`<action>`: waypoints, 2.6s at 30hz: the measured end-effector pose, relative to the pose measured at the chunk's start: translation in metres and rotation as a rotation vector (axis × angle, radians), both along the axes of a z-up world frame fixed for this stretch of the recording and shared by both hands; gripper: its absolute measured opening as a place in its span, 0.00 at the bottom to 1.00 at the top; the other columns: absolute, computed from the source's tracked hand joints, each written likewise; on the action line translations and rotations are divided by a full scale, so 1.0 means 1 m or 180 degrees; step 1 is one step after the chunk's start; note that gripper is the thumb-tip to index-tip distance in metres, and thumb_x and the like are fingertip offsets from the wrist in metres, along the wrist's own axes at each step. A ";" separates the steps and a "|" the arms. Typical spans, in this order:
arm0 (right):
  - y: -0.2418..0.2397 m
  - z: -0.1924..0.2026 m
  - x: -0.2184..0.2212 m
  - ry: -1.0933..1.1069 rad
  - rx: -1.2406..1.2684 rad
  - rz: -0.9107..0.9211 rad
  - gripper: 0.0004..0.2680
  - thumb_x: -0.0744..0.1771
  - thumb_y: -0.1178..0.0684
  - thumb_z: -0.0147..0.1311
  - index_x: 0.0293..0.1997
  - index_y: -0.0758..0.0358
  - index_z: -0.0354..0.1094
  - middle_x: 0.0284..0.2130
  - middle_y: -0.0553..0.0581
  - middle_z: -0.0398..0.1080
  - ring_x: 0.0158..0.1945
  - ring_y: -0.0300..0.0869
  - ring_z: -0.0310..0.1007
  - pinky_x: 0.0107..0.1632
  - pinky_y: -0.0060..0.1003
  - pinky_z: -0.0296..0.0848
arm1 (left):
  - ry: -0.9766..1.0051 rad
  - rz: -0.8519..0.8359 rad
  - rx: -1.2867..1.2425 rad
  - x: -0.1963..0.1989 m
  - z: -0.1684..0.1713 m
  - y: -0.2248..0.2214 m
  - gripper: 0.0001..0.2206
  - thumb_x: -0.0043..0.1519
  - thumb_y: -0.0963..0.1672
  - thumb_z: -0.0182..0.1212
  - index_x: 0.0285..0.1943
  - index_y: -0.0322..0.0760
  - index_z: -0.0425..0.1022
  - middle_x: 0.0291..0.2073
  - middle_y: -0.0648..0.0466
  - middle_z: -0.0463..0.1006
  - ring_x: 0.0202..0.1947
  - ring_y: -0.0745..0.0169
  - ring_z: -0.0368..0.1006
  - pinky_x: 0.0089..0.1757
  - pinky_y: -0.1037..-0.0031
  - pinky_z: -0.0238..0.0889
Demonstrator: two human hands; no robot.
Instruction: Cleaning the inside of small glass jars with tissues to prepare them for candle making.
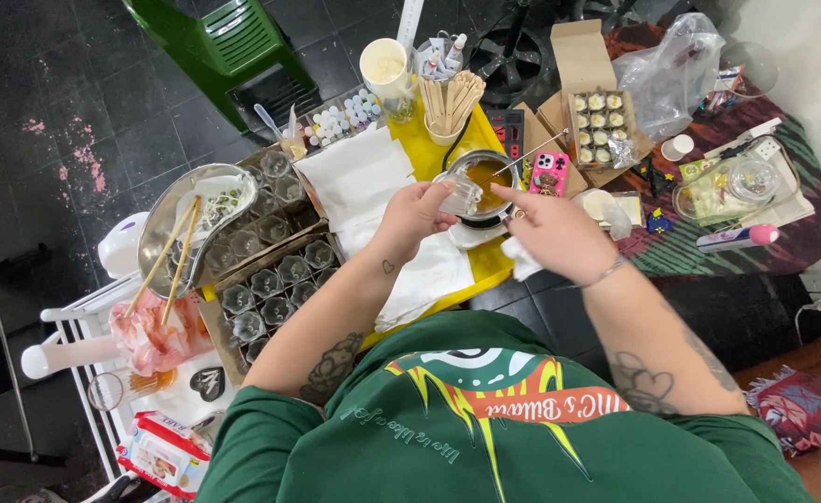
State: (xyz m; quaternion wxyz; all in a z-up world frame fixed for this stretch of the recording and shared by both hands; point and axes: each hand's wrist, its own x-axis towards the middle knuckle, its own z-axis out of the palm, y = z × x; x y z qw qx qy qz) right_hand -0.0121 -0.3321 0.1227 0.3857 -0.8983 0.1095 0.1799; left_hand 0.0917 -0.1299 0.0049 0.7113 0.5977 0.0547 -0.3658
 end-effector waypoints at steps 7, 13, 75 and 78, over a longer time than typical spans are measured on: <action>-0.043 0.000 0.016 0.0201 -0.1399 0.1150 0.29 0.66 0.59 0.44 0.77 0.30 0.47 0.25 0.65 0.75 0.30 0.55 0.77 0.40 0.49 0.75 | 0.0474 -0.0016 -0.0321 -0.006 -0.007 0.002 0.18 0.65 0.52 0.59 0.51 0.33 0.74 0.38 0.53 0.80 0.31 0.67 0.74 0.37 0.76 0.69; -0.047 -0.027 0.013 0.0252 -0.2383 0.1863 0.39 0.62 0.58 0.51 0.79 0.27 0.27 0.30 0.62 0.76 0.33 0.55 0.78 0.38 0.50 0.76 | 0.0637 0.0062 -0.0392 -0.007 -0.010 -0.002 0.19 0.65 0.53 0.58 0.52 0.34 0.74 0.36 0.54 0.78 0.31 0.68 0.73 0.36 0.76 0.69; 0.129 -0.061 -0.033 0.0180 0.3618 -0.0588 0.12 0.72 0.52 0.48 0.55 0.73 0.72 0.41 0.52 0.76 0.41 0.31 0.73 0.45 0.29 0.72 | -0.4334 0.0717 0.1882 -0.129 0.066 0.144 0.24 0.50 0.45 0.80 0.53 0.34 0.77 0.41 0.49 0.79 0.39 0.53 0.79 0.41 0.70 0.74; 0.131 -0.054 -0.037 -0.0110 0.3345 -0.0491 0.11 0.71 0.53 0.50 0.53 0.71 0.73 0.42 0.50 0.76 0.42 0.29 0.72 0.45 0.27 0.72 | -0.4331 0.0731 0.1908 -0.130 0.074 0.147 0.24 0.50 0.44 0.80 0.53 0.33 0.77 0.40 0.49 0.80 0.39 0.53 0.79 0.40 0.70 0.74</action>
